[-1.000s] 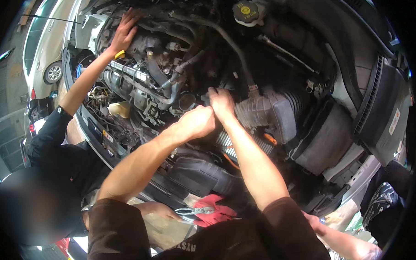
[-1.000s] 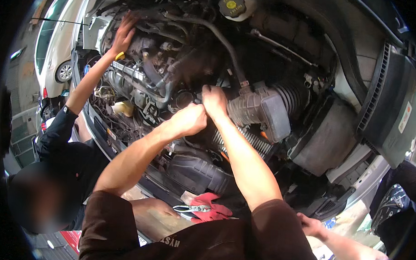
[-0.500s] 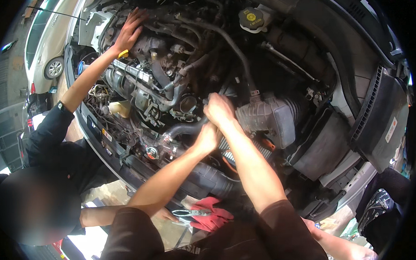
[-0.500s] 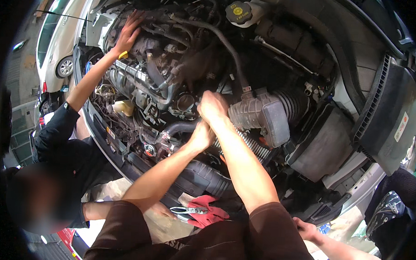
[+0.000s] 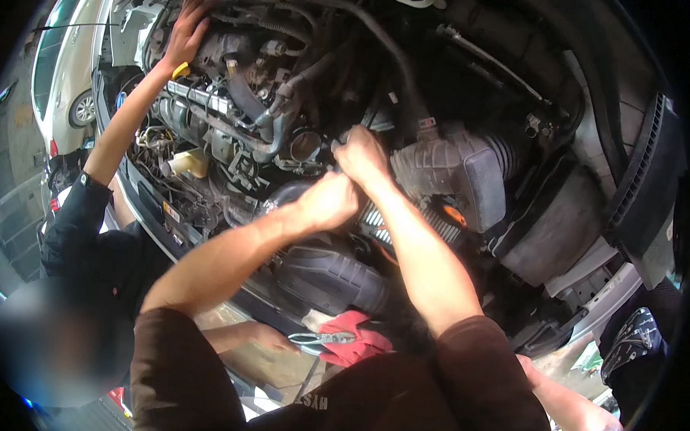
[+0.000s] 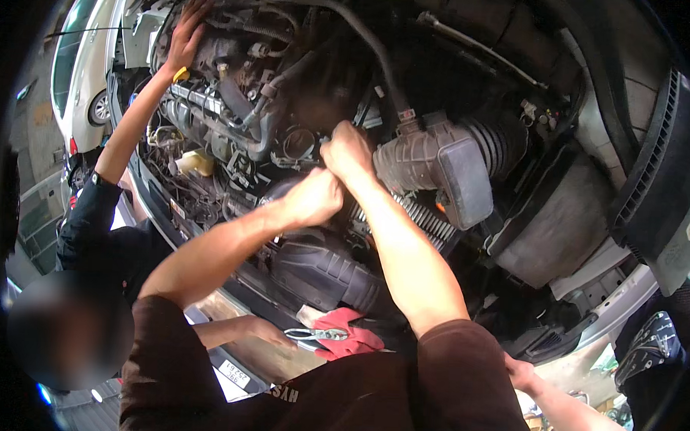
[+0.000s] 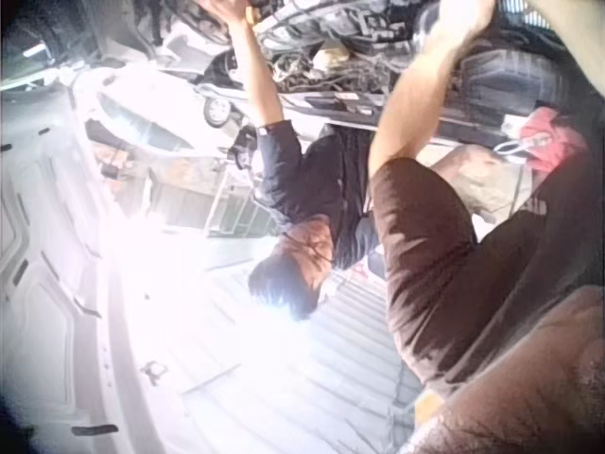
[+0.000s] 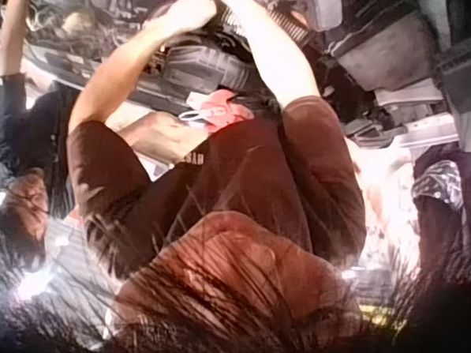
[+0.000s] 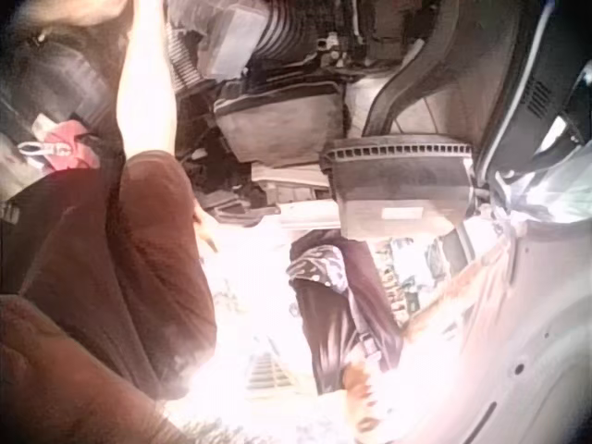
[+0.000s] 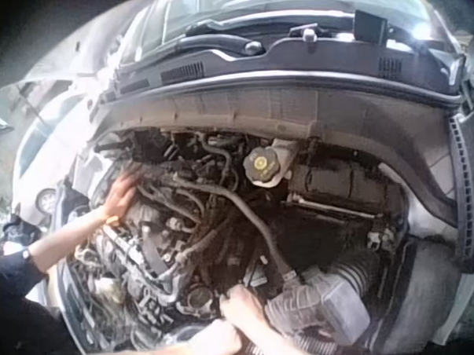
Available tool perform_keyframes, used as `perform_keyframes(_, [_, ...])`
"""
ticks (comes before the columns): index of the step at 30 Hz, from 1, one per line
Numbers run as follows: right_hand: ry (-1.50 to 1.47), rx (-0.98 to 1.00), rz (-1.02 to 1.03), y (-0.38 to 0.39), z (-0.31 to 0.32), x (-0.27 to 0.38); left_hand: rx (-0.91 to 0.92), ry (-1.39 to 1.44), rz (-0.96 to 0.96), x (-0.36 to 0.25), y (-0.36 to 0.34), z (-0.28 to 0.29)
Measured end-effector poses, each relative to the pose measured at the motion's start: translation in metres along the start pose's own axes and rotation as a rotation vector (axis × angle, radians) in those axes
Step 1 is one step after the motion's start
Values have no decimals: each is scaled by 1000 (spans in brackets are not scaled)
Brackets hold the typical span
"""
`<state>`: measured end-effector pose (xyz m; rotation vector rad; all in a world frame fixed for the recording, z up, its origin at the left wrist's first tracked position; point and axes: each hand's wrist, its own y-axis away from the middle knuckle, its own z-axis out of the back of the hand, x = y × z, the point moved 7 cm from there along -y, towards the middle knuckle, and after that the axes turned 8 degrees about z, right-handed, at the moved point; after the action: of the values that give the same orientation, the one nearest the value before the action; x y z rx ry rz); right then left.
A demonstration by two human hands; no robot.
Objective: The person works on a car engine by removing and replacing components using a wrench and pliers.
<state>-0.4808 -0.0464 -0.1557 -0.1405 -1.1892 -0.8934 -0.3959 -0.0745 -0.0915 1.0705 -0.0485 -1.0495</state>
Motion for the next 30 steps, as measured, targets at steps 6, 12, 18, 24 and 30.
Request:
perform_keyframes(6, [-8,144,-88,-8,8,10,206,-343,-128,-1,-2,-2])
perform_keyframes(12, [91,60,162,38,14,28,-209,385,70,5,35,-24])
perform_keyframes(18, [-16,76,-43,77,6,18,-139,60,138,7,64,-14])
perform_keyframes(24, [-158,-5,111,61,-16,8,-152,-49,151,28,49,-15])
perform_keyframes(30, [12,96,220,47,-21,19,-104,175,216,74,30,-36])
